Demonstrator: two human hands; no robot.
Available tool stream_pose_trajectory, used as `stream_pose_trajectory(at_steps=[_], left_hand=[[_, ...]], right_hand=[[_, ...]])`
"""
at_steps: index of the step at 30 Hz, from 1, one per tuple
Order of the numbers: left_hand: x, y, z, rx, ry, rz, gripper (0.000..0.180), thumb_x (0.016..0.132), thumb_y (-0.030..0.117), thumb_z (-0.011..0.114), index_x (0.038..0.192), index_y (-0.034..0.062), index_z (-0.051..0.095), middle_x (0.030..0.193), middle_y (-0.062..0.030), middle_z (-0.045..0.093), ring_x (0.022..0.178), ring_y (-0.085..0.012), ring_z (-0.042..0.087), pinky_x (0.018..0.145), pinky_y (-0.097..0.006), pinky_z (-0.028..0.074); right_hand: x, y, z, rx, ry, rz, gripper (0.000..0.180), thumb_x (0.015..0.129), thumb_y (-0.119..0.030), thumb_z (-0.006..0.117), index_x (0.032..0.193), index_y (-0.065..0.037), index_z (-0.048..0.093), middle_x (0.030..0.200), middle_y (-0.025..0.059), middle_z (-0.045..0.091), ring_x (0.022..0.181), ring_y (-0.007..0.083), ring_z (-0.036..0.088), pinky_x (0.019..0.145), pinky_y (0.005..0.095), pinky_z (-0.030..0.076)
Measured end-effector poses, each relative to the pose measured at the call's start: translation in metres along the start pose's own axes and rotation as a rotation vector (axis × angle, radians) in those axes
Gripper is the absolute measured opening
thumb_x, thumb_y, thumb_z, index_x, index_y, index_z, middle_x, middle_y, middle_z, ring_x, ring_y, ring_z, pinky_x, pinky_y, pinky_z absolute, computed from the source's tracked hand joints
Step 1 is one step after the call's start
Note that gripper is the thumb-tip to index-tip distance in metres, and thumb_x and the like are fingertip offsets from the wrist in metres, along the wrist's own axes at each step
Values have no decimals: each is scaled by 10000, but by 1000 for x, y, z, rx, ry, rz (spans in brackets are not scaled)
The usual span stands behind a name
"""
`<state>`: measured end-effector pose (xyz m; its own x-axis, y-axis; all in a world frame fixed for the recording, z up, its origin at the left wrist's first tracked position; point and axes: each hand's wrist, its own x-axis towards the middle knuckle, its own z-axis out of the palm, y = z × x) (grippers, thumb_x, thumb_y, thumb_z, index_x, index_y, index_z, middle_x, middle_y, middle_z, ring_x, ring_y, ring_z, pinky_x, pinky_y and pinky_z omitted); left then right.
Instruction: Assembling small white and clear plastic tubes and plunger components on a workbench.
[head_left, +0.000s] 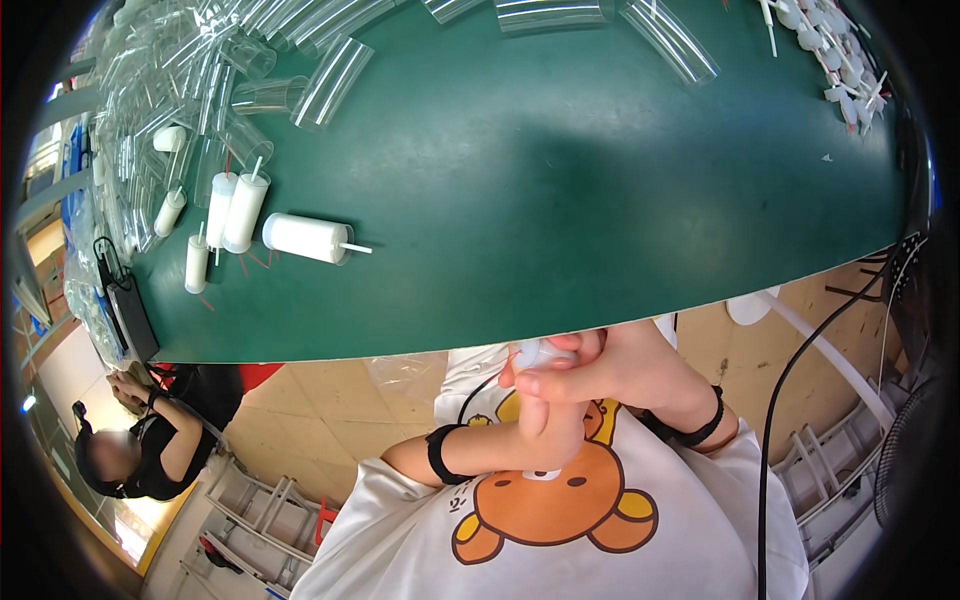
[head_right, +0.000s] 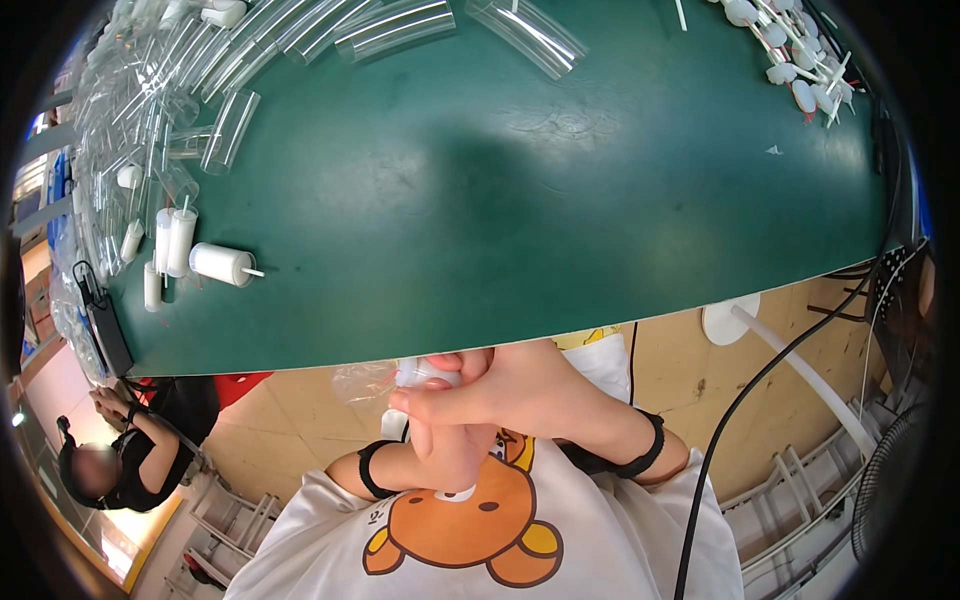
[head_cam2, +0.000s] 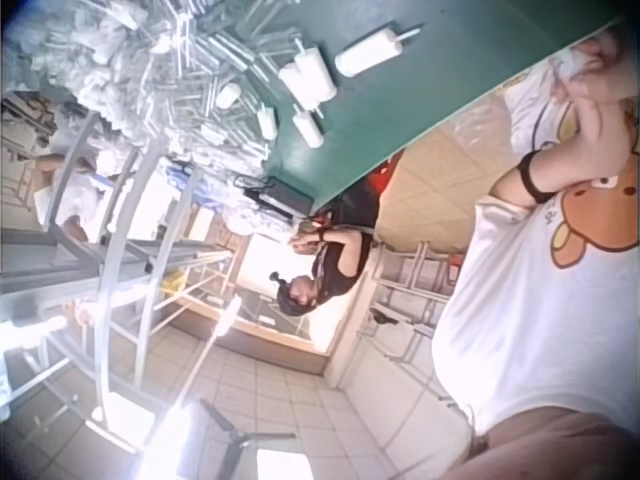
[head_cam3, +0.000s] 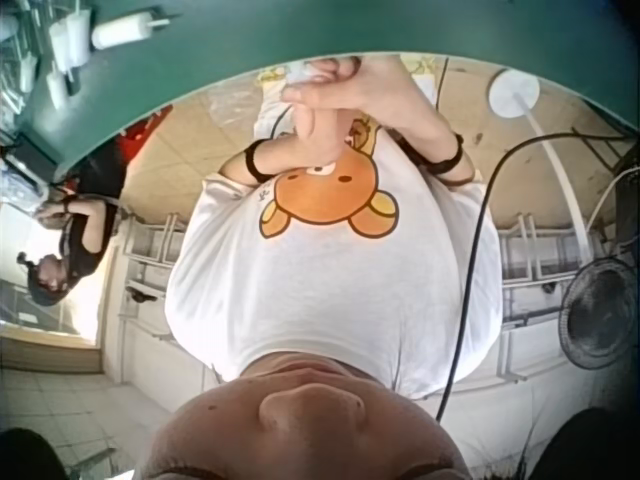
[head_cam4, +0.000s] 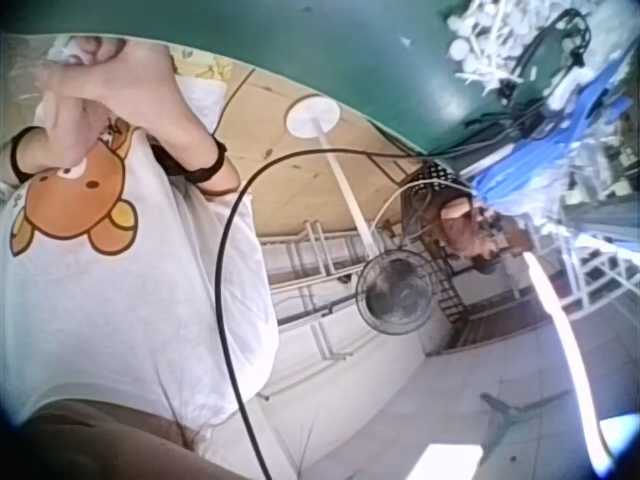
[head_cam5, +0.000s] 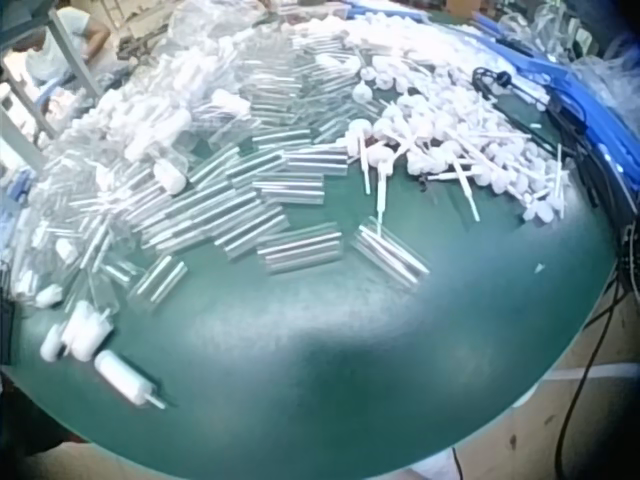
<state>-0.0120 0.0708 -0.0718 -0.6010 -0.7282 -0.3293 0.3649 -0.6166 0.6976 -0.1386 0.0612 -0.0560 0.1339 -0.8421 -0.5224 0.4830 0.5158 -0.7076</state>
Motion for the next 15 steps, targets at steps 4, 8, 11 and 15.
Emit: stream_pose_trajectory(at_steps=[4, 8, 11, 15], left_hand=[[-2, 1, 6, 22, 36, -30, 128, 899, 106, 318, 1023, 91, 347, 964, -25, 416, 946, -123, 423, 905, -244, 320], [-4, 5, 8, -1, 69, -146, 141, 896, 101, 328, 1036, 99, 342, 986, -16, 404, 966, -117, 419, 919, -246, 314], [-5, 4, 2, 18, 23, -164, 152, 896, 105, 333, 1048, 103, 346, 1000, -11, 402, 981, -116, 420, 928, -253, 317], [-6, 3, 1, 10, 30, -151, 160, 906, 123, 349, 1064, 107, 359, 1021, -8, 409, 1005, -121, 423, 942, -263, 321]], right_hand=[[-1, 0, -5, -5, -40, 16, 349, 697, 21, 684, 1022, 31, 557, 883, 118, 622, 808, 223, 647, 696, 319, 534], [-1, -2, -5, 27, -30, 74, 314, 702, 15, 680, 996, 33, 572, 850, 116, 628, 800, 221, 649, 692, 317, 530], [-1, -6, -5, 81, -24, 143, 288, 703, 19, 677, 974, 35, 581, 836, 114, 629, 794, 222, 650, 693, 312, 529], [0, -6, -6, 51, -36, 136, 273, 706, 25, 673, 964, 33, 586, 830, 106, 629, 796, 218, 652, 691, 302, 526]])
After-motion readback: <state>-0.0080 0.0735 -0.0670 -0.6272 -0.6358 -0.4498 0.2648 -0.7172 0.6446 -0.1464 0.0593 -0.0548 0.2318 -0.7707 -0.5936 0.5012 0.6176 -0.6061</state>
